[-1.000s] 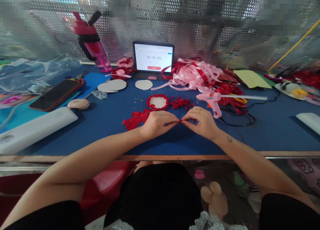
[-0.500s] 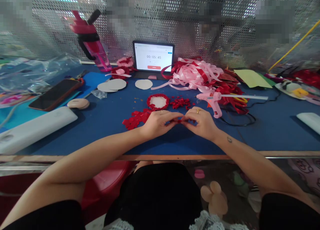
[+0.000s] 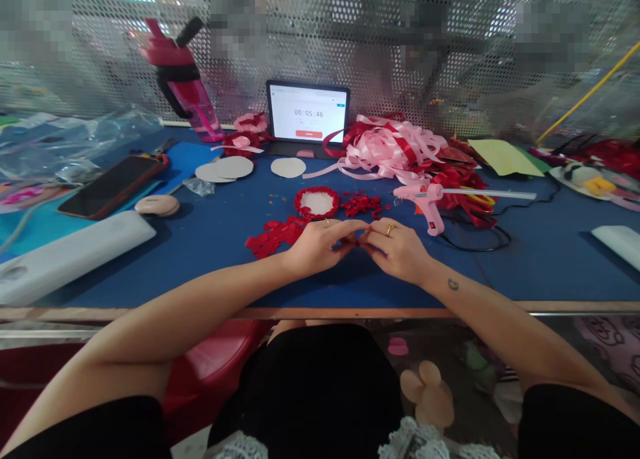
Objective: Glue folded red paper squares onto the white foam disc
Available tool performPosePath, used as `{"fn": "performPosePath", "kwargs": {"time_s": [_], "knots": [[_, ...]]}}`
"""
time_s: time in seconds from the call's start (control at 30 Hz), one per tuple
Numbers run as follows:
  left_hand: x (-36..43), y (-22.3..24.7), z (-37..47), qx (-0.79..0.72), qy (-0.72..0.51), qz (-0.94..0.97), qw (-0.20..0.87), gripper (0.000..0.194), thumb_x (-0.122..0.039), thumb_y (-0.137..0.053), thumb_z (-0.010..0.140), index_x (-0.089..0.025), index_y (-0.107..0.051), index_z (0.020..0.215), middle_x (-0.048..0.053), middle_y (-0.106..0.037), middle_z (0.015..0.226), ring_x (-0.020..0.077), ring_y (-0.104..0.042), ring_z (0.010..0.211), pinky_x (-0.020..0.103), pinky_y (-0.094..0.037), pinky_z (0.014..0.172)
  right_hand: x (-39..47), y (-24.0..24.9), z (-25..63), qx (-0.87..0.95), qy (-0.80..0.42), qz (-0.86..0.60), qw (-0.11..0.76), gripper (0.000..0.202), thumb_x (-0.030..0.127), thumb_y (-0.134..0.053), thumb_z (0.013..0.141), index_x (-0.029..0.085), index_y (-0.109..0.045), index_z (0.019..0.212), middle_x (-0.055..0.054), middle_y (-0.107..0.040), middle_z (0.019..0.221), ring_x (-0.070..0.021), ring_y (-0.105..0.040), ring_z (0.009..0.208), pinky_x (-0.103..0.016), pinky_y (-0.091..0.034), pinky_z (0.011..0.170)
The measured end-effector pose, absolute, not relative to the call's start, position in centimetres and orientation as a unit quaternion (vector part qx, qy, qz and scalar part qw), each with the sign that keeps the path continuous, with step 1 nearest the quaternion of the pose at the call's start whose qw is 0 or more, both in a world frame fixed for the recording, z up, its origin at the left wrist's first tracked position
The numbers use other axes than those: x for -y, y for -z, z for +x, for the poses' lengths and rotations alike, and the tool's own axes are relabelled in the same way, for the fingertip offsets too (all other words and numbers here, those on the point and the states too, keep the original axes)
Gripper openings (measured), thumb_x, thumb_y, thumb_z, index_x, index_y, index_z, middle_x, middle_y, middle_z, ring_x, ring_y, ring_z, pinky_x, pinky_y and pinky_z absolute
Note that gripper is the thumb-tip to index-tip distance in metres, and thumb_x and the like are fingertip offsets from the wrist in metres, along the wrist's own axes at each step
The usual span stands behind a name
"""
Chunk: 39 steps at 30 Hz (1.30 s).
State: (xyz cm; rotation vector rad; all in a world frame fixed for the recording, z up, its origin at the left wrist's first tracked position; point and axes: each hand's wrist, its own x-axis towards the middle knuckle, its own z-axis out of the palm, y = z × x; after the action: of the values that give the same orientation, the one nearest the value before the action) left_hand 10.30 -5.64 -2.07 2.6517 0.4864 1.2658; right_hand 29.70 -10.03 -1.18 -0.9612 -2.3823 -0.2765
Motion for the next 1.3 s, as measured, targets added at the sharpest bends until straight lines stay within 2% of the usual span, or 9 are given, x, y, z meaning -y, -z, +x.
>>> {"fn": "performPosePath", "kwargs": {"time_s": [0.53, 0.83, 1.03, 1.2, 1.3], "knots": [[5.65, 1.81, 10.07, -0.157, -0.382, 0.907, 0.084, 0.032, -0.01, -0.051, 0.082, -0.016, -0.052, 0.114, 0.001, -0.067, 0.082, 0.0116, -0.064, 0.078, 0.022, -0.052, 0.072, 9.93, 1.08, 29.8, 0.884, 0.079, -0.373, 0.269, 0.013, 0.019, -0.049, 0.084, 0.019, -0.061, 0.086, -0.005, -0.06, 0.082, -0.0181, -0.053, 0.079, -0.03, -0.045, 0.068], [6.13, 1.7, 10.42, -0.189, -0.386, 0.895, 0.118, 0.039, -0.005, -0.055, 0.069, -0.017, -0.052, 0.106, -0.001, -0.065, 0.077, 0.0102, -0.063, 0.07, 0.02, -0.05, 0.068, 10.16, 1.34, 29.31, 0.883, 0.078, -0.373, 0.274, 0.012, 0.017, -0.048, 0.082, 0.017, -0.059, 0.086, -0.005, -0.061, 0.083, -0.0184, -0.055, 0.08, -0.03, -0.046, 0.07], [6.23, 1.4, 10.28, -0.232, -0.381, 0.881, 0.159, 0.034, -0.007, -0.06, 0.068, -0.016, -0.053, 0.1, -0.003, -0.066, 0.073, 0.0082, -0.062, 0.064, 0.016, -0.048, 0.062, 10.19, 1.31, 29.28, 0.883, 0.104, -0.361, 0.28, 0.012, 0.016, -0.047, 0.083, 0.018, -0.059, 0.086, -0.005, -0.062, 0.083, -0.0181, -0.055, 0.08, -0.03, -0.046, 0.069], [6.04, 1.13, 10.04, -0.252, -0.368, 0.878, 0.175, 0.009, -0.015, -0.062, 0.071, -0.015, -0.063, 0.08, -0.003, -0.065, 0.066, 0.0068, -0.06, 0.058, 0.014, -0.045, 0.055, 10.27, 1.04, 29.33, 0.88, 0.107, -0.371, 0.275, 0.013, 0.019, -0.046, 0.085, 0.018, -0.059, 0.087, -0.005, -0.062, 0.084, -0.0168, -0.054, 0.079, -0.028, -0.045, 0.069], [6.06, 1.1, 10.08, -0.234, -0.364, 0.888, 0.155, 0.008, -0.014, -0.058, 0.074, -0.015, -0.066, 0.076, -0.002, -0.067, 0.067, 0.0073, -0.06, 0.06, 0.014, -0.044, 0.056, 10.29, 1.03, 29.34, 0.882, 0.106, -0.371, 0.271, 0.014, 0.019, -0.045, 0.086, 0.017, -0.059, 0.089, -0.005, -0.062, 0.085, -0.0167, -0.054, 0.08, -0.028, -0.045, 0.069]]}}
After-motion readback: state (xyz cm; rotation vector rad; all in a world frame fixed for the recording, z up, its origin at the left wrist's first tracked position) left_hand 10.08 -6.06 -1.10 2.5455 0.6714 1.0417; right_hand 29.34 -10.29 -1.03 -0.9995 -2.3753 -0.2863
